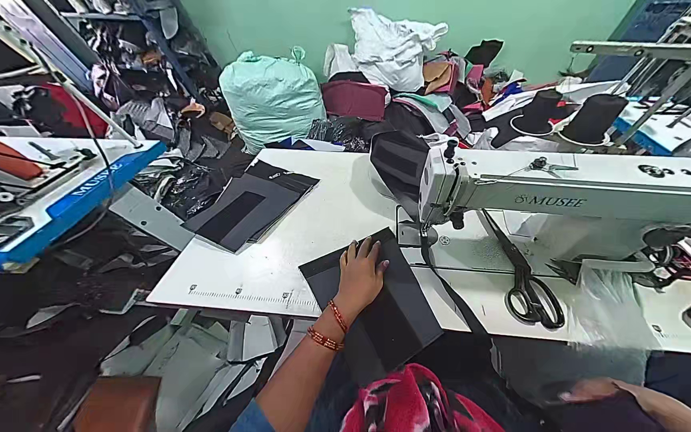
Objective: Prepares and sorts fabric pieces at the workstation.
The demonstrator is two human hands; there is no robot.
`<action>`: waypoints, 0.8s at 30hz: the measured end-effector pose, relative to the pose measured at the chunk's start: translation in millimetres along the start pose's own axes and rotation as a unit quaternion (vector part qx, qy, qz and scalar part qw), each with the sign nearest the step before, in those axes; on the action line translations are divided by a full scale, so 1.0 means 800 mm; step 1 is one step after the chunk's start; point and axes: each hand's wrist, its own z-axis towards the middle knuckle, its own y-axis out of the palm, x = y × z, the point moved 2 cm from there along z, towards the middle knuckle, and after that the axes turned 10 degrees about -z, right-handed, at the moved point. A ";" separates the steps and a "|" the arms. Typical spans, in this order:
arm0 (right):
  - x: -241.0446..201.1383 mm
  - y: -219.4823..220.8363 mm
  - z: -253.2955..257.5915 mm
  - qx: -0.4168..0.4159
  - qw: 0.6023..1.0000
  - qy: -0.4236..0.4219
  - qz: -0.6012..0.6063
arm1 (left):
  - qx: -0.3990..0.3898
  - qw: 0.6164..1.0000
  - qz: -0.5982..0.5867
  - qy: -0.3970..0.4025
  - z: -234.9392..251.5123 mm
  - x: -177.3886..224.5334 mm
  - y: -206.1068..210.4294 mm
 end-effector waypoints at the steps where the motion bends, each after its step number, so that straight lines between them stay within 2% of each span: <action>1: -0.005 0.006 0.029 -0.006 0.998 -0.038 -0.041 | -0.015 1.000 0.015 -0.011 0.005 0.002 0.006; 3: -0.001 0.021 0.095 0.052 0.976 -0.101 -0.185 | -0.015 0.999 0.039 -0.014 0.005 0.002 0.015; 6: 0.033 0.045 0.198 0.117 0.927 -0.103 -0.341 | 0.016 0.999 0.035 -0.002 -0.009 -0.007 0.018; 10: 0.073 0.074 0.310 0.066 0.882 -0.038 -0.465 | 0.034 0.999 0.018 0.007 -0.020 -0.017 0.016; 13: 0.091 0.088 0.360 0.015 0.844 0.023 -0.535 | 0.061 0.998 0.009 0.018 -0.020 -0.020 0.017; 16: 0.101 0.096 0.375 -0.019 0.821 0.071 -0.567 | 0.081 0.996 0.005 0.028 -0.020 -0.021 0.018; 22: 0.107 0.099 0.323 0.014 0.816 -0.013 -0.577 | 0.111 0.993 0.007 0.047 -0.021 -0.020 0.022; 24: 0.097 0.095 0.298 -0.017 0.818 -0.020 -0.575 | 0.112 0.993 0.007 0.046 -0.021 -0.021 0.023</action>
